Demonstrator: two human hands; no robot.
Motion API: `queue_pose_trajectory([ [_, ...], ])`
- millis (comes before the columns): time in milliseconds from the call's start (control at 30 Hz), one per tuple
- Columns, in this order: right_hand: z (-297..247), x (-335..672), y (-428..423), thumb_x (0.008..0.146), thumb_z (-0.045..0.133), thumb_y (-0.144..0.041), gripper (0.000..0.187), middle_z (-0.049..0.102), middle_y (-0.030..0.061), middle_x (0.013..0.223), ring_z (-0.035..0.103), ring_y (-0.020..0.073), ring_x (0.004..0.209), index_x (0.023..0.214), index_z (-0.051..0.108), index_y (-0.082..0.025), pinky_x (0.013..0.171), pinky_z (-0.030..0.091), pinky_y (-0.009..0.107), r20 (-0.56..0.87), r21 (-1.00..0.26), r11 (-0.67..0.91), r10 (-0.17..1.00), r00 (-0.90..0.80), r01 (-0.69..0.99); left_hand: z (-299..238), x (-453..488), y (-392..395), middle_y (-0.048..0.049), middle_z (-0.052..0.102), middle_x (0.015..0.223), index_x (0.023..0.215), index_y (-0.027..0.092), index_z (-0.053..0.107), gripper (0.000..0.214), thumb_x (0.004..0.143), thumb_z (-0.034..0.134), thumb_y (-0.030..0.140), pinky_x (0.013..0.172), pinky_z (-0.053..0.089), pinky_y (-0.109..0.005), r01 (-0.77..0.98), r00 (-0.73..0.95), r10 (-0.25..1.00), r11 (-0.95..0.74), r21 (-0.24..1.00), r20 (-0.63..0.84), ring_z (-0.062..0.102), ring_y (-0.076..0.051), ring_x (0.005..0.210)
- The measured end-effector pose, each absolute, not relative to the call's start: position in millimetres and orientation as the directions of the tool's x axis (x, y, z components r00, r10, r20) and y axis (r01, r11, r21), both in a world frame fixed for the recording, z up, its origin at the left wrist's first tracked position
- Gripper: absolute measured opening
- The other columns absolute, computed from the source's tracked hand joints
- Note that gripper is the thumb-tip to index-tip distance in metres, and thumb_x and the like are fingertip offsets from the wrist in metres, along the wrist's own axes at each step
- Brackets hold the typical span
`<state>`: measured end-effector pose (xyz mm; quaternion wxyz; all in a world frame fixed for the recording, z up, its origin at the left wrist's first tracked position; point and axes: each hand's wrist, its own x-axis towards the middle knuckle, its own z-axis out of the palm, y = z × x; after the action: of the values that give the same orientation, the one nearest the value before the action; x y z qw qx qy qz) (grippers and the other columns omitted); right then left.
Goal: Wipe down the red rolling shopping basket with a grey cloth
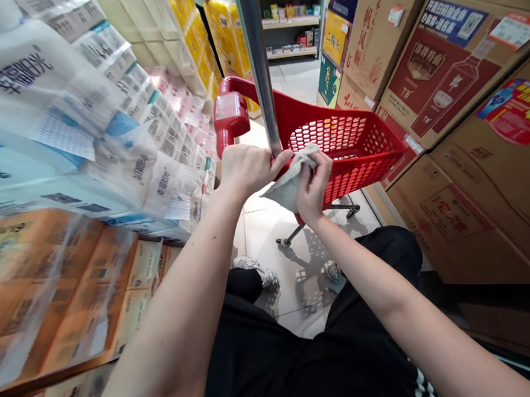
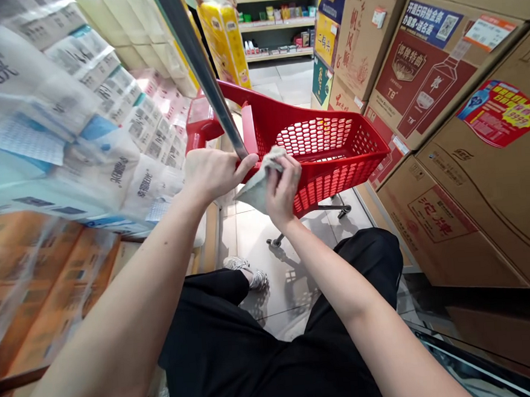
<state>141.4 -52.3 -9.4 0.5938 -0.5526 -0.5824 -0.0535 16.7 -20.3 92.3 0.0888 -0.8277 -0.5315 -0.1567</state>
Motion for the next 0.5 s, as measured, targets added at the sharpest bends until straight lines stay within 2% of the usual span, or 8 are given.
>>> queue_pose_trajectory([
  [133,3,139,-36,0.099,0.018,-0.039,0.043,0.056,0.0123,0.108,0.051,0.0234,0.108,0.114,0.052,-0.018,0.094,0.037,0.042,0.745,-0.448,0.348,0.655,0.129,0.823,93,17,-26,-0.0135,0.064,0.064,0.077,0.016,0.074,0.080,0.088,0.013,0.067,0.064,0.030,-0.033,0.900,0.397,0.838,-0.435,0.019,0.373,0.061,-0.027,0.079],
  [300,-10,171,-19,0.099,0.013,-0.039,0.050,0.062,0.0090,0.092,0.056,0.0205,0.090,0.097,0.058,-0.018,0.084,0.038,0.035,0.721,-0.330,0.369,0.693,-0.020,0.869,93,16,-29,-0.0134,0.065,0.065,0.075,0.017,0.073,0.079,0.089,0.011,0.065,0.065,0.030,-0.034,0.886,0.418,0.835,-0.462,0.043,0.359,0.062,-0.027,0.079],
  [433,-24,232,-10,0.099,0.007,-0.038,0.057,0.063,0.0084,0.078,0.057,0.0201,0.078,0.085,0.058,-0.017,0.077,0.037,0.033,0.642,-0.328,0.206,0.765,0.057,0.922,93,16,-32,-0.0135,0.064,0.063,0.075,0.017,0.073,0.078,0.090,0.012,0.063,0.065,0.031,-0.035,0.883,0.424,0.831,-0.467,0.038,0.360,0.062,-0.028,0.080],
  [500,-29,262,-7,0.099,0.008,-0.038,0.058,0.064,0.0096,0.078,0.058,0.0203,0.078,0.084,0.059,-0.016,0.077,0.036,0.033,0.589,-0.322,0.131,0.803,0.091,0.938,92,17,-33,-0.0136,0.063,0.064,0.076,0.017,0.073,0.077,0.090,0.012,0.063,0.066,0.031,-0.035,0.885,0.419,0.831,-0.464,0.042,0.366,0.061,-0.028,0.080],
])
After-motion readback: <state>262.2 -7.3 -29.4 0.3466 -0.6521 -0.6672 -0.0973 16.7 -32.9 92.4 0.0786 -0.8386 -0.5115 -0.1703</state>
